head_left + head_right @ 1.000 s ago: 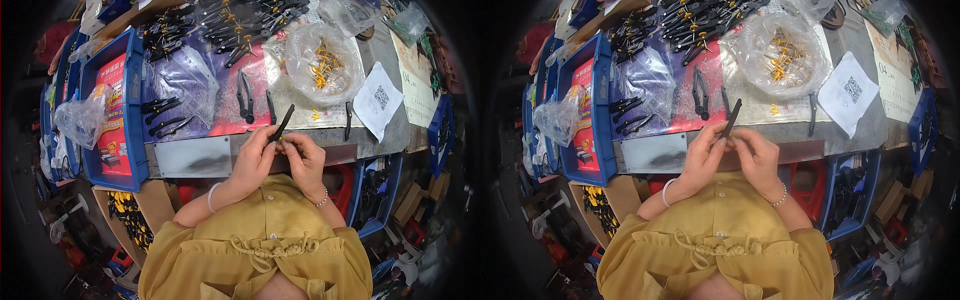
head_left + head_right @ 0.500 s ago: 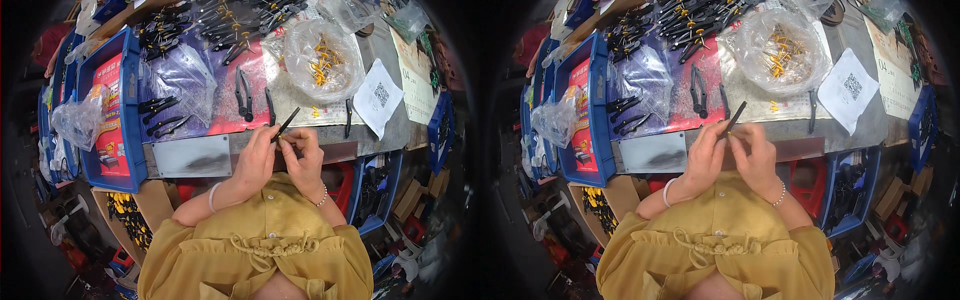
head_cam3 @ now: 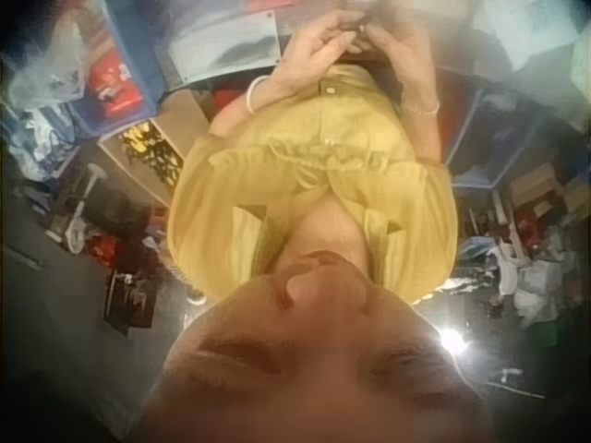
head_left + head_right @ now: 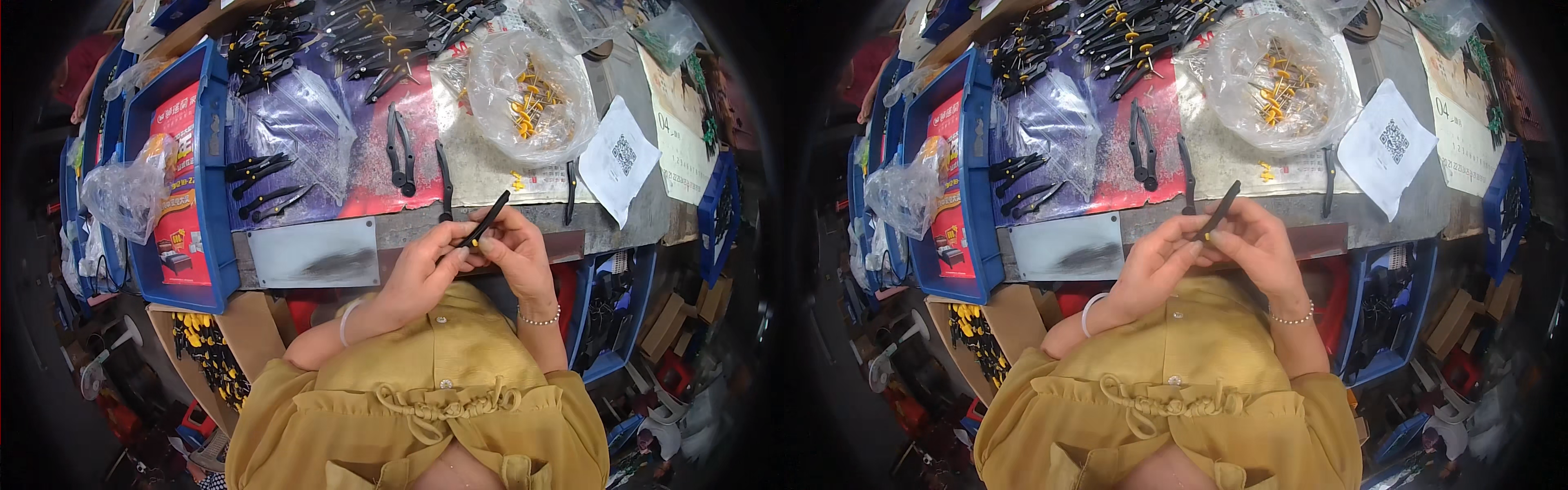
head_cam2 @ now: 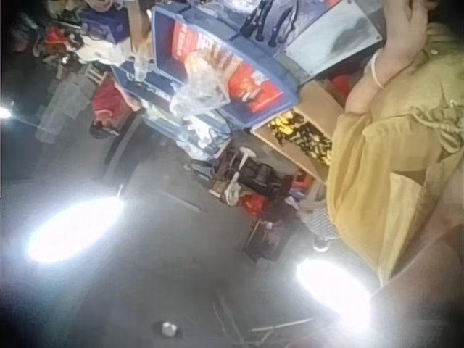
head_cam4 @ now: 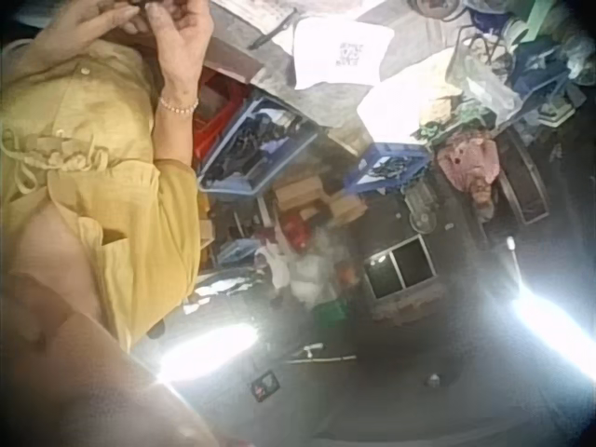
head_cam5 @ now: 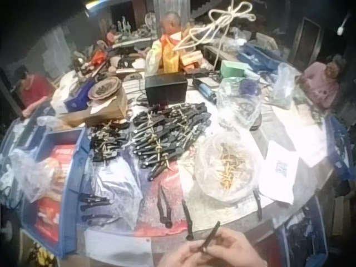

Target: The person assembles plastic tool parts by fitting small yellow pins into black handles by hand.

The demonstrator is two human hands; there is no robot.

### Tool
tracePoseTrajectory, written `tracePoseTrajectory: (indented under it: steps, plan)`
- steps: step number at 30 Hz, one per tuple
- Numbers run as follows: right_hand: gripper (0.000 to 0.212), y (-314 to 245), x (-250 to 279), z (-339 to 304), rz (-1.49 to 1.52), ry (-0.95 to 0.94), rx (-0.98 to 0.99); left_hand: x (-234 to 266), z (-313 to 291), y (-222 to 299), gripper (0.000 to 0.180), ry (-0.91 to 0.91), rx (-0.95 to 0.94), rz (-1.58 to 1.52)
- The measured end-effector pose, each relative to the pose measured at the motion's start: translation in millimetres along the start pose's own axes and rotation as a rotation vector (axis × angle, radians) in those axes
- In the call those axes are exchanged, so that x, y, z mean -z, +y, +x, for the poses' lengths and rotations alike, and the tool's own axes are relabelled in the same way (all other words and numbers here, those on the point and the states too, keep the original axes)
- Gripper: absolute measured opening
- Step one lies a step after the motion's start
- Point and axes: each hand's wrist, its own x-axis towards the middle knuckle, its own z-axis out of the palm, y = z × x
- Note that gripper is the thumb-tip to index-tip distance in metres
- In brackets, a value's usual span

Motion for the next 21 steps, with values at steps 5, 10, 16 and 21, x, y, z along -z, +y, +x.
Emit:
tracePoseTrajectory:
  steps: [5, 10, 16, 21]
  plan:
    - [0.022, 5, 12, -2, -0.08, 0.042, 0.052, -1, 0, -3, 0.029, -0.063, 0.051, -0.134]
    - [0.016, 6, 4, -2, -0.118, 0.116, 0.057, -3, 1, -5, 0.024, -0.06, 0.003, -0.204]
    - [0.013, 8, -5, -1, -0.136, 0.156, 0.062, 1, 3, -8, 0.019, 0.01, 0.046, -0.052]
    - [0.011, 4, -13, 1, -0.24, 0.169, 0.12, 4, 2, -8, 0.019, 0.019, 0.034, -0.017]
